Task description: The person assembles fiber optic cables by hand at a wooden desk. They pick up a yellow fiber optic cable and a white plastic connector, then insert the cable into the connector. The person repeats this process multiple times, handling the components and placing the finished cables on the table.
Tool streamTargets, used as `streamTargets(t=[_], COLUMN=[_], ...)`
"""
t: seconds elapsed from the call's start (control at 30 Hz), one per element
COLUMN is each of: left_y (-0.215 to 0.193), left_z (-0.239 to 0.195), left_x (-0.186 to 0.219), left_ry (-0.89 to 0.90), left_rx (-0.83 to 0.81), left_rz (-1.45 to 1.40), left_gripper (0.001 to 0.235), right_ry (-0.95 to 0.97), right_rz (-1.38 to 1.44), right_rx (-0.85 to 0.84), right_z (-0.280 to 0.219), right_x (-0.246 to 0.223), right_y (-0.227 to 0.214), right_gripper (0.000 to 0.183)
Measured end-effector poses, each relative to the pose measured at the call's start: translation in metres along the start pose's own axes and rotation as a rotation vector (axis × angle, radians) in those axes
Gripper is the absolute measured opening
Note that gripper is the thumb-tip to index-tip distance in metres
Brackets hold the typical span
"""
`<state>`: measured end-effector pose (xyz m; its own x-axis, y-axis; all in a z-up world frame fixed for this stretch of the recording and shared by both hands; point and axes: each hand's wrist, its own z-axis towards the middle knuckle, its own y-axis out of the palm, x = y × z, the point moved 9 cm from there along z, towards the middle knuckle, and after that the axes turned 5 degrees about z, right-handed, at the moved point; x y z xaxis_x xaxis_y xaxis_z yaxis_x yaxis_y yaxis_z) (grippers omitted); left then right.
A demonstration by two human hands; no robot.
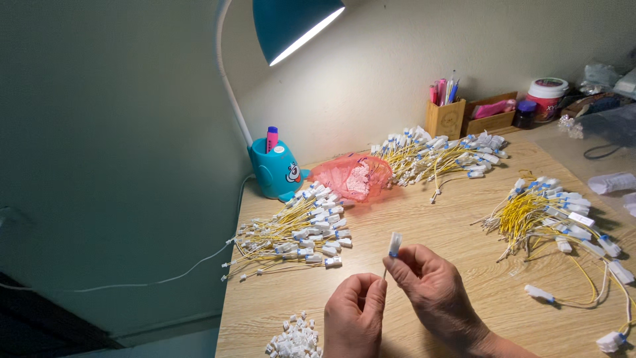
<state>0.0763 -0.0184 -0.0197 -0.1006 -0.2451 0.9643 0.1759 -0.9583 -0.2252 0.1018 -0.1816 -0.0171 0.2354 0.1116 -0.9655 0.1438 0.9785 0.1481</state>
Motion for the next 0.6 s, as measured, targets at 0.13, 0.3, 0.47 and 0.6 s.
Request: streamTargets(t=[0.13, 0.3, 0.47, 0.6], left_y=[0.010, -0.002, 0.006, 0.014], left_z=[0.002, 0.003, 0.005, 0.006], left_x=[-0.019, -0.025, -0.032, -0.024], left_ry=[-0.066, -0.251, -0.248, -0.201], left_rx=[-0.058, 0.028, -0.047, -0.128], left_rz=[-0.095, -0.051, -0.182, -0.300], left_gripper=[0.011, 0.013, 0.011, 0.021], right_ry=[0.034, -0.304, -0.076, 0.097], right_rz=[0.055, -0.250, 0.038, 0.137], right_rx=[-0.008, -0.077, -0.046, -0.021], right_z=[0.005, -0.014, 0.000, 0.006], right_x=[0.003, -0.037, -0.003, 0.014], right_y=[-0.007, 0.008, 0.000, -0.005], right_gripper=[0.011, 0.014, 0.007, 0.011])
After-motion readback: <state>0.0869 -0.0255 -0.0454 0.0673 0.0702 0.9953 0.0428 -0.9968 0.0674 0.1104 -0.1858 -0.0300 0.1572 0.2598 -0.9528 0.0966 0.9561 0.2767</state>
